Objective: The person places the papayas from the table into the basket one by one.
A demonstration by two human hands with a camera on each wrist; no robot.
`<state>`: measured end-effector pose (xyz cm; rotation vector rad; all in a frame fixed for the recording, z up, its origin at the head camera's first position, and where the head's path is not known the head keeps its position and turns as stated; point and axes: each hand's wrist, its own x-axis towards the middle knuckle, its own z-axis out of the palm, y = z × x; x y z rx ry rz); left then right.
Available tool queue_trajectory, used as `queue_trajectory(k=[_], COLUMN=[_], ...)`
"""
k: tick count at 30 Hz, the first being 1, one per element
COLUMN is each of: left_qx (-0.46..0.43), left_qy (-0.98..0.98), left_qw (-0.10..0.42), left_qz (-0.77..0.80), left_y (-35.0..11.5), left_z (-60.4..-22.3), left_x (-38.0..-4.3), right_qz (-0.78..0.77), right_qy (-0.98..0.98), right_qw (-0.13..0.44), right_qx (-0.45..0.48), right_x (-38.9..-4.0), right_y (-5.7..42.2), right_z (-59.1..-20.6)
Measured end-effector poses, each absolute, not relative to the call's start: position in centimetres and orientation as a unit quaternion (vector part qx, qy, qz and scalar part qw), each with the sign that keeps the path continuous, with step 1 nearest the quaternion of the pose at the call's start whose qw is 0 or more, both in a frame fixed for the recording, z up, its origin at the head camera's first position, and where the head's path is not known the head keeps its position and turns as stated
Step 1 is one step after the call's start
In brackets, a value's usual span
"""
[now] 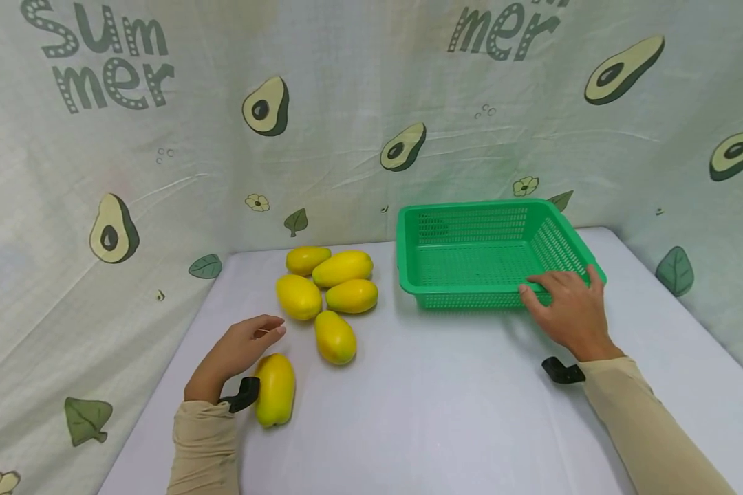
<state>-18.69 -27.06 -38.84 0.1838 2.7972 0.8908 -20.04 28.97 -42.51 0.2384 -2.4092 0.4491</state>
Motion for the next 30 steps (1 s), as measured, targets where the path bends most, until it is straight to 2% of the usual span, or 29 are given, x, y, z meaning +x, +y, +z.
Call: queue_trajectory(k=[13, 20, 30], left_qx=[0.055, 0.061, 0.068], left_qy=[0.938, 0.931, 0.904], left_qw=[0.134, 0.141, 0.207], left_qz=[0.315, 0.332, 0.368], left_y=[-27.8, -27.8, -27.5], left_z=[-40.3, -40.7, -40.6], left_x=[-18.1, -17.8, -17.5], right_qz=[0.144, 0.129, 0.15], right_qy=[-0.932, -0.948, -0.96], right_qw=[0.318, 0.281, 0.228], right_qx=[0.099, 0.082, 0.069], right_x=[-19.3, -18.7, -18.4], right_y=[29.3, 29.3, 29.1], right_z=[-42.8, -42.6, -41.8])
